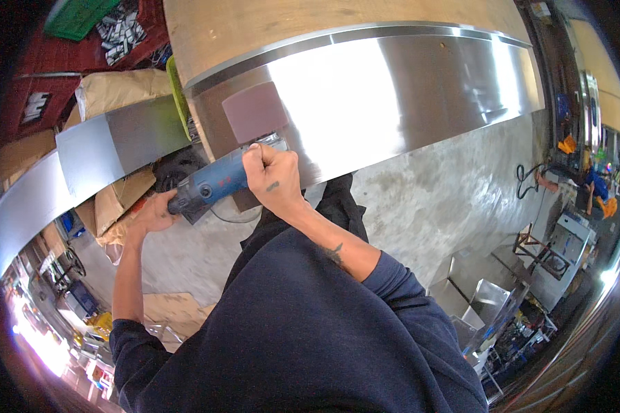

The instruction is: The person uses a handheld electric polisher with a buffing pad to smooth the surface of a large curved stainless steel panel. They move the tool across the metal in steady strokes, briefly pause to reposition, and continue polishing the same panel.

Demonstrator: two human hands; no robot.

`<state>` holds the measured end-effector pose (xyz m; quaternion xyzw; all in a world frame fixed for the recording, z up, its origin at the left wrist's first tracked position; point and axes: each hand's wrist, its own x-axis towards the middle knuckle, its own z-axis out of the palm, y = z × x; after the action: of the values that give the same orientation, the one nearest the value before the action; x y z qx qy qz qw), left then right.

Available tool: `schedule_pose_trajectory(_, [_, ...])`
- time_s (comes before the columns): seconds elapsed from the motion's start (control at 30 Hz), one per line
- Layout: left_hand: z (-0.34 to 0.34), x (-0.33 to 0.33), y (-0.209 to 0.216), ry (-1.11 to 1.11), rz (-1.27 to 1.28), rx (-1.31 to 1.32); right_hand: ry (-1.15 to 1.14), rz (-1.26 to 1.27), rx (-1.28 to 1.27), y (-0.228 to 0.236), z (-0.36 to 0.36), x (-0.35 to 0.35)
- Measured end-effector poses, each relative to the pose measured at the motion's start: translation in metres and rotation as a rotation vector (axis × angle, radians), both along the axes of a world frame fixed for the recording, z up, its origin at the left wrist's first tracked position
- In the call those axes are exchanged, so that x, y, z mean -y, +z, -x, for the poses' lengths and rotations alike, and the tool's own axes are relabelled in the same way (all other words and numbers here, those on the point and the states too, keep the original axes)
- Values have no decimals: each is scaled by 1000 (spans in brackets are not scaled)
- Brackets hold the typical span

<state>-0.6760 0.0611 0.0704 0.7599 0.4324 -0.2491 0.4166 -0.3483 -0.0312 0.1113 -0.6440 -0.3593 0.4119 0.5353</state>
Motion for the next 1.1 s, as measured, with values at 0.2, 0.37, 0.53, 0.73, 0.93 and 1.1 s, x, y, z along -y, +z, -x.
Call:
schedule_pose_trajectory(0.2, [-58, -12, -15, 43, 73, 68, -70, -44, -9, -8, -57, -4])
schedule_pose_trajectory(0.37, [-137, -9, 5, 32, 80, -43, -65, -7, -23, -8, -115, 4])
schedule_pose_trajectory(0.53, [-173, -8, -8, -5, 69, -9, -99, -46, -34, -12, -166, 10])
schedule_pose_trajectory(0.73, [-240, 2, 1, 57, 91, -60, -86, -74, -39, -14, -227, 16])
schedule_pose_trajectory(0.93, [-313, 17, 1, -2, 31, -60, -104, -63, -40, -17, -293, 27])
schedule_pose_trajectory(1.1, [-378, 17, 9, -8, 19, -73, -142, -60, -6, -22, -352, 30])
